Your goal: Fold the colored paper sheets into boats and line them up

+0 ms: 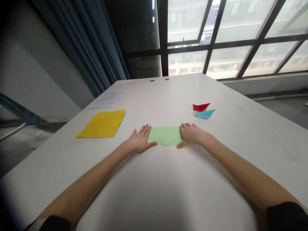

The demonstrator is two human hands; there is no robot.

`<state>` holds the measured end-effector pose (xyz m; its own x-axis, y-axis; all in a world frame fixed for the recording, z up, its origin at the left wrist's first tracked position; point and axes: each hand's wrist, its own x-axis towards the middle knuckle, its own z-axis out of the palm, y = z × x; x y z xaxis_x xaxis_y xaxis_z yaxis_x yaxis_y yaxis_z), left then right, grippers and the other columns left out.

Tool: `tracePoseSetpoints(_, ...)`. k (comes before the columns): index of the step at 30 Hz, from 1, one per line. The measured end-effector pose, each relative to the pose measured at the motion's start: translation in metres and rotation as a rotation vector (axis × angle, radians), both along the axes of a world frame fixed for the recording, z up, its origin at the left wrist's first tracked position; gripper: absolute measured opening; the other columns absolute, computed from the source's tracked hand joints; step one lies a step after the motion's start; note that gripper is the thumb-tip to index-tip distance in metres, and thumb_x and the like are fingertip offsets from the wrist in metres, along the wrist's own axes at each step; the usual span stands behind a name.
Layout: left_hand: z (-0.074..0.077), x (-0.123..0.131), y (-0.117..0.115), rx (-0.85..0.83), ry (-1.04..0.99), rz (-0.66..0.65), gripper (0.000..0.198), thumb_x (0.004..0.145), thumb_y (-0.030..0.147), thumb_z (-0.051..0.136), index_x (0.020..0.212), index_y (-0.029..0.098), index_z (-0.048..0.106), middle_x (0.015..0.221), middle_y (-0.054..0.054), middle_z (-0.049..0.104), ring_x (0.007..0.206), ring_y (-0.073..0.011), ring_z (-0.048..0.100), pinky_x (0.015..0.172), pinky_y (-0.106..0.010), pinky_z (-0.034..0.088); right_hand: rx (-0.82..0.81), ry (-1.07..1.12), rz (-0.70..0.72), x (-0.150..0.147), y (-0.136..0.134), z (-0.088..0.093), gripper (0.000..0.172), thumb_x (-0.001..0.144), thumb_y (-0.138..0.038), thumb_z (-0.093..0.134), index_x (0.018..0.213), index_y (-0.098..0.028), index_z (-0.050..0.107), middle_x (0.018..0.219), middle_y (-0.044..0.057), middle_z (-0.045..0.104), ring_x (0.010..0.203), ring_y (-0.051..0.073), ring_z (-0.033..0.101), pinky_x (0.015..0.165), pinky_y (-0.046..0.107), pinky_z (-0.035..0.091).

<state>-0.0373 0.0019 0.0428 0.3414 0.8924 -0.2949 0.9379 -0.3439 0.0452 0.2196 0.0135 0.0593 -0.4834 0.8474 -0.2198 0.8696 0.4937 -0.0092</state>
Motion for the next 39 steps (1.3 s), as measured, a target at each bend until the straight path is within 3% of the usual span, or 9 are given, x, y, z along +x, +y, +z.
tracePoseSetpoints(3,0.000,0.000,0.000,0.002,0.004,-0.002,0.102,0.070,0.079,0.013,0.142,0.007,0.000,0.147,-0.013,-0.006,0.137,-0.0294,0.000,0.105,-0.058,0.010,0.067,0.103,0.164,-0.004,0.001,-0.002,0.095,0.059,-0.067,0.060,0.133,-0.011,0.038,0.138,0.020,0.036,0.125,0.036,0.033,0.100,0.046,0.030)
tracePoseSetpoints(6,0.000,0.001,0.000,-0.004,0.011,-0.003,0.101,0.071,0.078,0.012,0.142,0.008,-0.001,0.147,-0.013,-0.007,0.137,-0.0291,-0.001,0.105,-0.058,0.011,0.048,0.169,0.270,-0.009,0.002,0.001,0.081,0.064,-0.060,0.063,0.130,-0.016,0.043,0.132,0.015,0.046,0.117,0.031,0.045,0.098,0.042,0.034)
tracePoseSetpoints(9,0.001,0.001,0.000,-0.007,0.011,0.000,0.099,0.072,0.077,0.013,0.142,0.009,-0.001,0.147,-0.013,-0.007,0.137,-0.0289,-0.001,0.105,-0.057,0.011,0.017,0.205,0.299,-0.014,0.000,0.004,0.067,0.069,-0.057,0.060,0.123,-0.019,0.050,0.119,0.012,0.057,0.103,0.028,0.055,0.090,0.040,0.040)
tracePoseSetpoints(14,0.001,0.001,-0.001,-0.020,0.007,0.005,0.099,0.072,0.077,0.014,0.142,0.008,-0.001,0.147,-0.013,-0.008,0.137,-0.0292,-0.002,0.105,-0.057,0.011,0.101,0.251,0.338,-0.026,-0.008,0.003,0.057,0.075,-0.059,0.053,0.115,-0.019,0.055,0.114,0.011,0.059,0.099,0.027,0.056,0.086,0.040,0.041)
tracePoseSetpoints(20,0.000,0.000,0.001,-0.037,-0.016,-0.006,0.094,0.075,0.074,0.017,0.142,0.010,-0.001,0.147,-0.014,-0.009,0.136,-0.0305,-0.004,0.104,-0.058,0.011,0.141,0.223,0.382,-0.036,-0.013,0.000,0.036,0.083,-0.046,0.047,0.102,-0.019,0.061,0.095,0.009,0.065,0.087,0.022,0.059,0.079,0.034,0.040)
tracePoseSetpoints(26,0.009,-0.009,0.012,-0.134,-0.037,-0.080,0.094,0.075,0.073,0.021,0.142,0.012,-0.004,0.147,-0.015,-0.009,0.136,-0.0311,-0.004,0.104,-0.056,0.014,0.200,0.213,0.451,-0.038,-0.012,0.001,0.029,0.089,-0.030,0.038,0.084,-0.019,0.064,0.078,0.006,0.066,0.075,0.017,0.059,0.074,0.030,0.036)
tracePoseSetpoints(30,0.021,-0.018,0.022,-0.191,-0.135,-0.122,0.096,0.075,0.074,0.020,0.141,0.008,-0.005,0.148,-0.015,-0.004,0.137,-0.0263,0.005,0.107,-0.041,0.017,0.279,0.218,0.345,-0.036,-0.012,0.008,0.030,0.089,-0.028,0.035,0.083,-0.019,0.063,0.075,0.006,0.066,0.071,0.017,0.059,0.069,0.029,0.036)
tracePoseSetpoints(33,0.027,-0.024,0.026,-0.183,-0.226,-0.128,0.097,0.077,0.072,0.022,0.141,0.004,-0.005,0.148,-0.016,-0.001,0.137,-0.0229,0.010,0.108,-0.031,0.017,0.284,0.345,0.187,-0.029,-0.012,0.018,0.029,0.089,-0.030,0.035,0.089,-0.020,0.062,0.079,0.005,0.067,0.072,0.018,0.060,0.066,0.028,0.037)
tracePoseSetpoints(39,0.027,-0.028,0.028,-0.059,-0.284,-0.196,0.079,0.076,0.061,0.042,0.140,0.020,0.019,0.145,-0.008,0.027,0.131,-0.0242,0.029,0.104,-0.032,0.026,0.161,0.792,-0.169,-0.011,0.003,0.033,0.029,0.084,-0.040,0.042,0.083,-0.018,0.061,0.073,0.003,0.065,0.063,0.015,0.056,0.057,0.026,0.041)
